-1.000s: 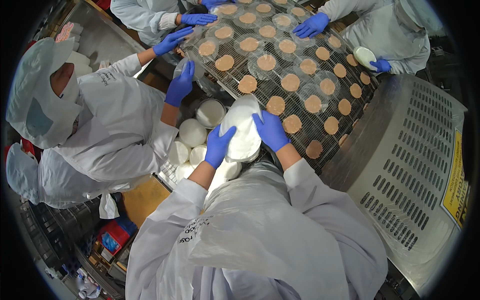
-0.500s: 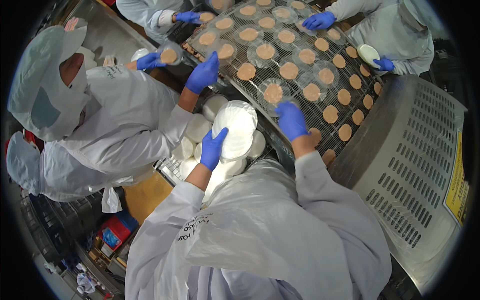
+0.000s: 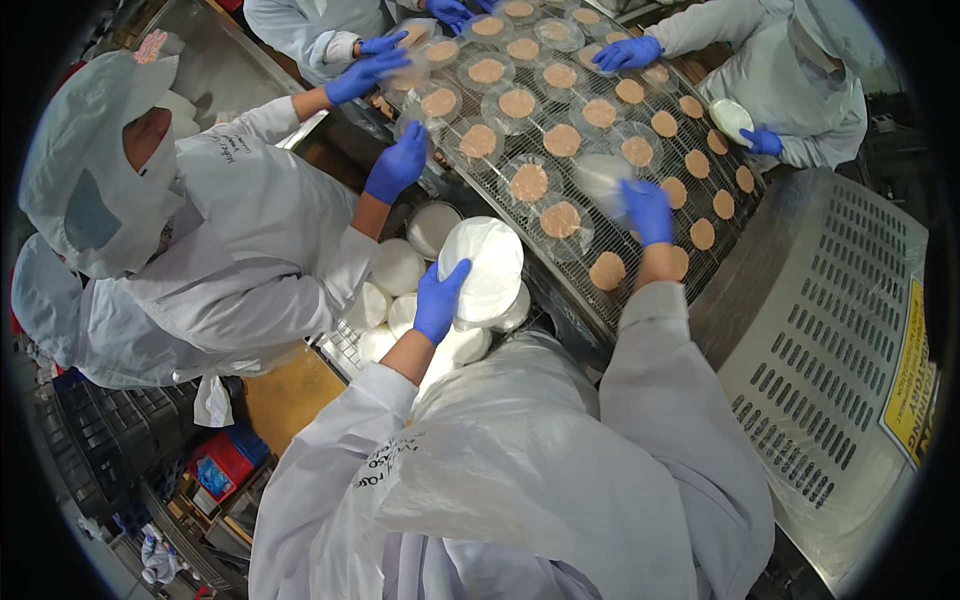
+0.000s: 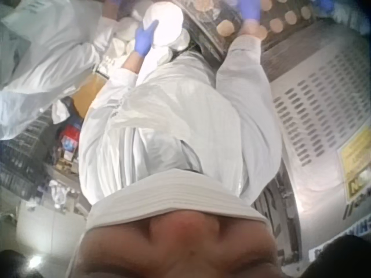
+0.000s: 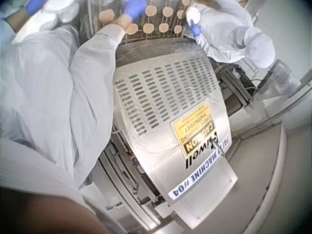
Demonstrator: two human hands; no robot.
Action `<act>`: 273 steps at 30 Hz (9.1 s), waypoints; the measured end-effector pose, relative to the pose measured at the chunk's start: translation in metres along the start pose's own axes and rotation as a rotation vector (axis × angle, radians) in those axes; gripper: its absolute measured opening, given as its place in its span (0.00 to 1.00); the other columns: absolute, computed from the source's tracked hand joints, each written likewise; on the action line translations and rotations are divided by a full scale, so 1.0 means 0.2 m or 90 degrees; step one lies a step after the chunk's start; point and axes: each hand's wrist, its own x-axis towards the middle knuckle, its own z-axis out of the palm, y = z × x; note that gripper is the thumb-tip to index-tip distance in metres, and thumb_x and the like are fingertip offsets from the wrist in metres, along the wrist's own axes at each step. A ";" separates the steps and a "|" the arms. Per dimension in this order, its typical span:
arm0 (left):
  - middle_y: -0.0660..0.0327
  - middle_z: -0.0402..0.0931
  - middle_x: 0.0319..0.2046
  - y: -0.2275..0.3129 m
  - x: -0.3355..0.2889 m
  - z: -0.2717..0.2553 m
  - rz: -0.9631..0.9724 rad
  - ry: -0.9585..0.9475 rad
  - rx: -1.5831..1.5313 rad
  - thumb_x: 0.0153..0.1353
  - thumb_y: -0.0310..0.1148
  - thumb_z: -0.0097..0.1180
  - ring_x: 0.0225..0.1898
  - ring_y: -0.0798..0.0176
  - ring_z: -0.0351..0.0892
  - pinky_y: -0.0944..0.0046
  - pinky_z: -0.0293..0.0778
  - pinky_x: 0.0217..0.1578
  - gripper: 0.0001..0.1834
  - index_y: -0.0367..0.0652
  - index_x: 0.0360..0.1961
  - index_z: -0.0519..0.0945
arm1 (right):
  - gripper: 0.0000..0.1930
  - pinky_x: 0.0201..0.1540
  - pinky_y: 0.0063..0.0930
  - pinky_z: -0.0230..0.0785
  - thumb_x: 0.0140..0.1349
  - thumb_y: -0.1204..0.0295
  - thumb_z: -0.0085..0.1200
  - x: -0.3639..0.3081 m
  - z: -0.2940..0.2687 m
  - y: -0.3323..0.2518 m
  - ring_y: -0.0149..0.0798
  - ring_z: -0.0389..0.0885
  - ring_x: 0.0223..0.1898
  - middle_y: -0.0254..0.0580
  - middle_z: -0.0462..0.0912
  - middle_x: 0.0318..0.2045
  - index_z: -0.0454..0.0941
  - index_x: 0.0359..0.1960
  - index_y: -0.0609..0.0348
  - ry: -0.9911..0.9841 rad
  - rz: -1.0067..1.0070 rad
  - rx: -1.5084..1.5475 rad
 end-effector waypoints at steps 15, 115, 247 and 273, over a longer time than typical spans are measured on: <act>0.55 0.78 0.42 -0.07 0.01 0.12 -0.013 -0.018 -0.057 0.57 0.34 0.60 0.40 0.65 0.78 0.66 0.74 0.41 0.21 0.32 0.49 0.74 | 0.15 0.52 0.39 0.66 0.63 0.66 0.45 -0.18 0.05 0.20 0.51 0.75 0.50 0.56 0.78 0.46 0.73 0.46 0.61 0.034 0.288 0.040; 0.54 0.76 0.45 -0.92 -1.02 1.06 0.005 -0.029 -0.069 0.59 0.35 0.58 0.43 0.63 0.77 0.65 0.73 0.44 0.24 0.29 0.52 0.70 | 0.19 0.42 0.38 0.70 0.57 0.60 0.55 -1.37 -0.45 0.56 0.47 0.80 0.35 0.51 0.81 0.33 0.76 0.46 0.59 -0.129 -0.054 0.006; 0.56 0.78 0.40 -2.04 -2.55 2.06 -0.027 -0.043 0.015 0.58 0.35 0.59 0.38 0.65 0.79 0.66 0.75 0.40 0.21 0.31 0.49 0.74 | 0.10 0.39 0.26 0.72 0.57 0.72 0.54 -2.78 -1.60 1.82 0.34 0.80 0.32 0.43 0.82 0.31 0.80 0.40 0.61 -0.190 0.062 0.216; 0.56 0.78 0.41 -2.27 -2.82 2.29 0.009 -0.014 0.034 0.60 0.38 0.58 0.39 0.66 0.77 0.67 0.74 0.42 0.23 0.31 0.50 0.74 | 0.16 0.41 0.37 0.71 0.57 0.68 0.55 -3.13 -1.88 1.84 0.51 0.80 0.38 0.56 0.80 0.35 0.75 0.48 0.57 -0.159 -0.046 0.147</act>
